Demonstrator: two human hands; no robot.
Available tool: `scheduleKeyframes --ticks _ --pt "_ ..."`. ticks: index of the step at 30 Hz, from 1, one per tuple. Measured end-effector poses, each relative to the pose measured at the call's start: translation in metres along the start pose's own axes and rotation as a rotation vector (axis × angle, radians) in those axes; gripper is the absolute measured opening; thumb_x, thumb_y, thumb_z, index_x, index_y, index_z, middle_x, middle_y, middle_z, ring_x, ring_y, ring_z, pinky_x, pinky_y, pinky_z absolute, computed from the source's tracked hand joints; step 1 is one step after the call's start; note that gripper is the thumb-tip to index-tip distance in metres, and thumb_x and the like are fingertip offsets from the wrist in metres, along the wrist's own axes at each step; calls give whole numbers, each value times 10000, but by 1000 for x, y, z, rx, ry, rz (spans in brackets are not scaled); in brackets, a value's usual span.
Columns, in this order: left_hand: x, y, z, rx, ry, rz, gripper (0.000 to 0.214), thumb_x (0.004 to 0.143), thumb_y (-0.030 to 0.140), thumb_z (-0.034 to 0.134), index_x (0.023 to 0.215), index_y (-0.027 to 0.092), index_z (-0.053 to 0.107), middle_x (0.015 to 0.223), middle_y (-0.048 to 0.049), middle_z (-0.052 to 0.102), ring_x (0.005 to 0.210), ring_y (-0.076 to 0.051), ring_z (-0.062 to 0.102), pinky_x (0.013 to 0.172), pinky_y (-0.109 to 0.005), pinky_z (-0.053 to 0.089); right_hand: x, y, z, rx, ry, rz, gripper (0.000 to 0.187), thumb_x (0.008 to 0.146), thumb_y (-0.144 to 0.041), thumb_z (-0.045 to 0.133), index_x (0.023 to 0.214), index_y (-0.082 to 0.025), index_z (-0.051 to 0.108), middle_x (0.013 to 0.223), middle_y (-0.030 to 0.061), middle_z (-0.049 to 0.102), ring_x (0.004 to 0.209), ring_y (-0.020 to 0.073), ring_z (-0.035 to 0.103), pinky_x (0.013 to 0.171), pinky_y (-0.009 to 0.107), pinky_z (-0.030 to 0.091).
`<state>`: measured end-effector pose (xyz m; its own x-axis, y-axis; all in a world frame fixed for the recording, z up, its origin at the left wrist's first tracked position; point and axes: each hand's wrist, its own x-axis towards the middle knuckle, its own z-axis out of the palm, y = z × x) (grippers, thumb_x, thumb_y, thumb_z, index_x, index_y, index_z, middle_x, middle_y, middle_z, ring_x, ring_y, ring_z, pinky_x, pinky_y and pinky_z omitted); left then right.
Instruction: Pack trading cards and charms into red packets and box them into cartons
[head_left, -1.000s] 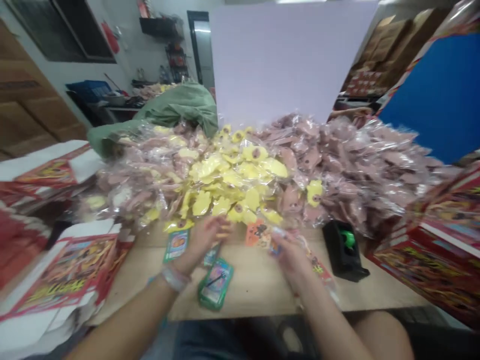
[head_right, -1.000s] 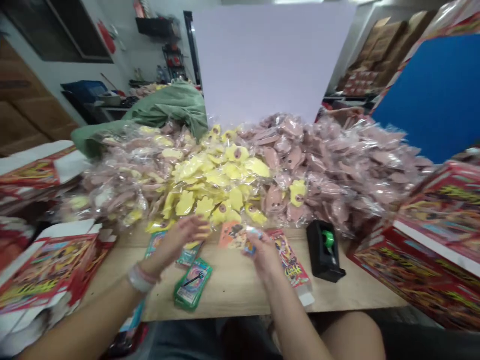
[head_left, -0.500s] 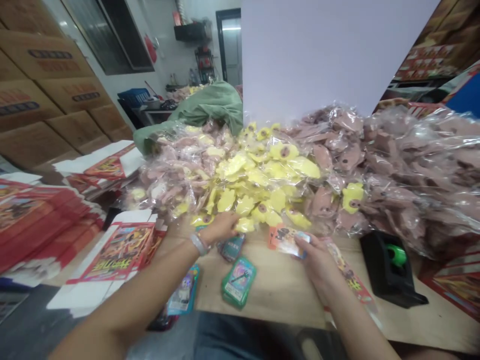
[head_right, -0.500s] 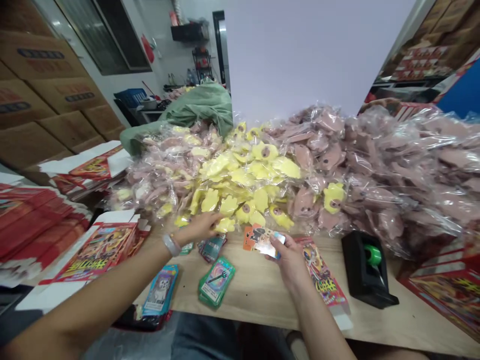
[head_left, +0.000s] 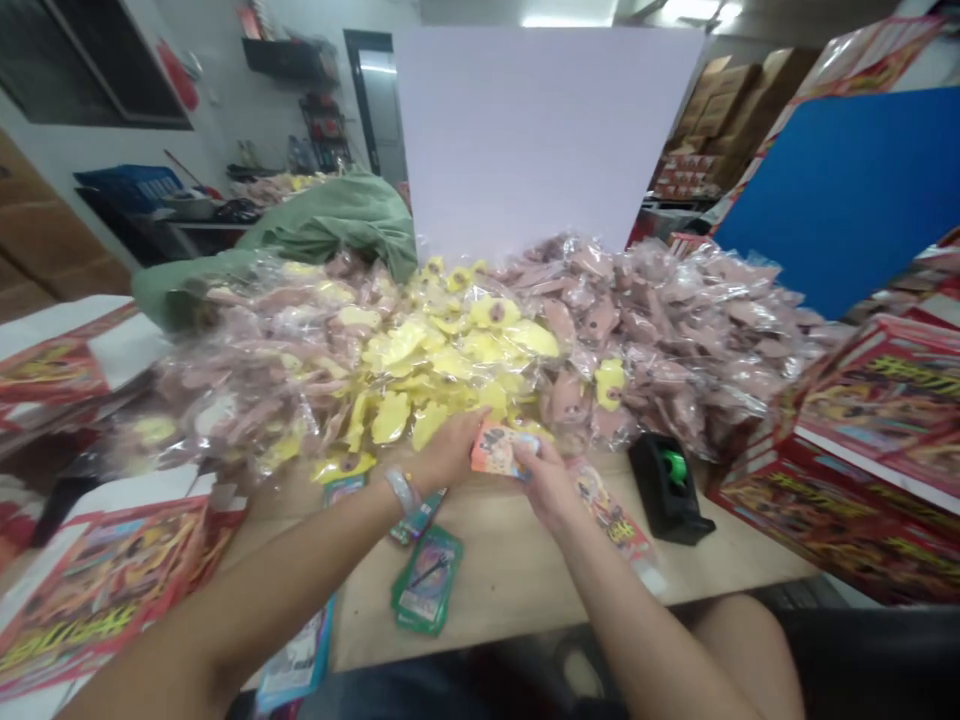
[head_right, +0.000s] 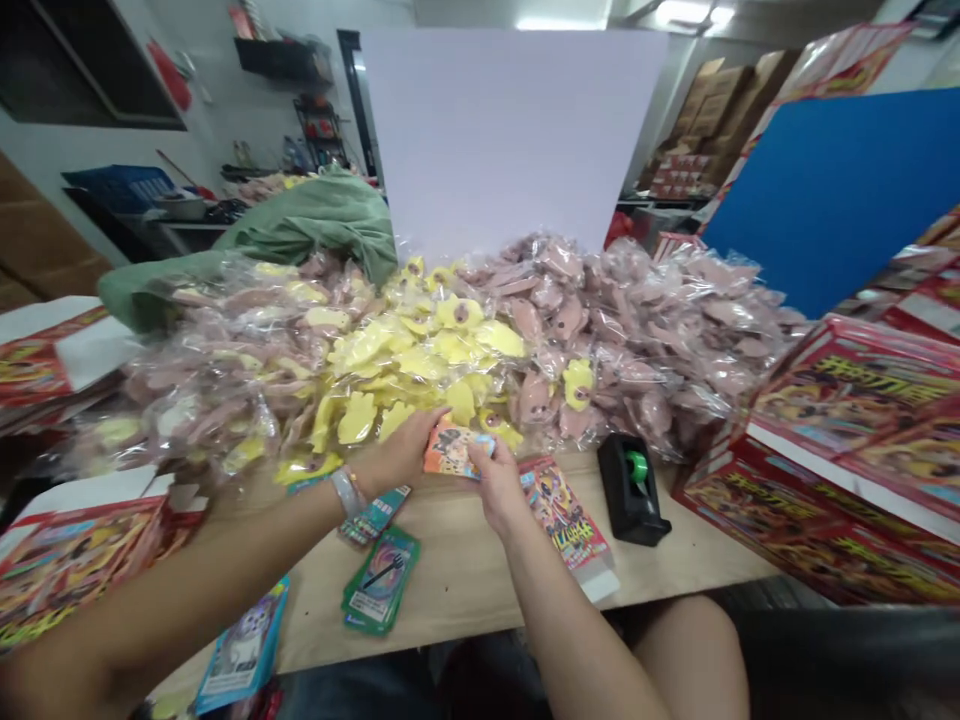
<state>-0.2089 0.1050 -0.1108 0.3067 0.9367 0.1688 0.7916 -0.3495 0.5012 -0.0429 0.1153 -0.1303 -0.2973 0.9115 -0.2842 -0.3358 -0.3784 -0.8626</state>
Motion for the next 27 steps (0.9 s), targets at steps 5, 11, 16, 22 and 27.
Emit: scheduleKeyframes --ticks 5,11,16,22,27 --pt "18 -20 -32 -136 -108 -146 685 598 277 707 1221 135 459 1093 -121 596 983 -285 554 862 -356 409 35 -5 20 -35 -37 144 361 694 -195 676 993 -228 478 823 -35 592 659 121 584 517 240 487" --pt "8 -64 -69 -434 -161 -355 827 480 241 780 1238 171 456 913 -65 673 791 -201 639 727 -284 486 81 -6 51 -64 -55 352 238 862 -289 506 1040 -136 539 972 44 583 769 130 582 643 296 511" --pt "-31 -78 -38 -639 158 -434 581 856 321 471 1365 229 204 1228 -133 527 1081 -169 548 854 -291 459 92 3 52 -8 -21 389 292 857 -308 510 1103 -151 518 1072 65 562 879 169 577 732 361 505" --pt "-33 -63 41 -617 394 -576 396 887 320 451 1249 170 391 1209 -110 506 1046 -205 538 857 -402 465 98 15 49 93 39 390 298 857 -304 510 1114 -152 512 1088 68 555 895 174 573 743 368 501" --pt "-22 -62 36 -530 288 -658 240 857 306 515 1009 126 561 1004 -56 593 878 -173 584 763 -367 496 82 -13 35 217 56 281 203 862 -269 503 1013 -142 549 939 34 596 737 118 582 624 278 508"
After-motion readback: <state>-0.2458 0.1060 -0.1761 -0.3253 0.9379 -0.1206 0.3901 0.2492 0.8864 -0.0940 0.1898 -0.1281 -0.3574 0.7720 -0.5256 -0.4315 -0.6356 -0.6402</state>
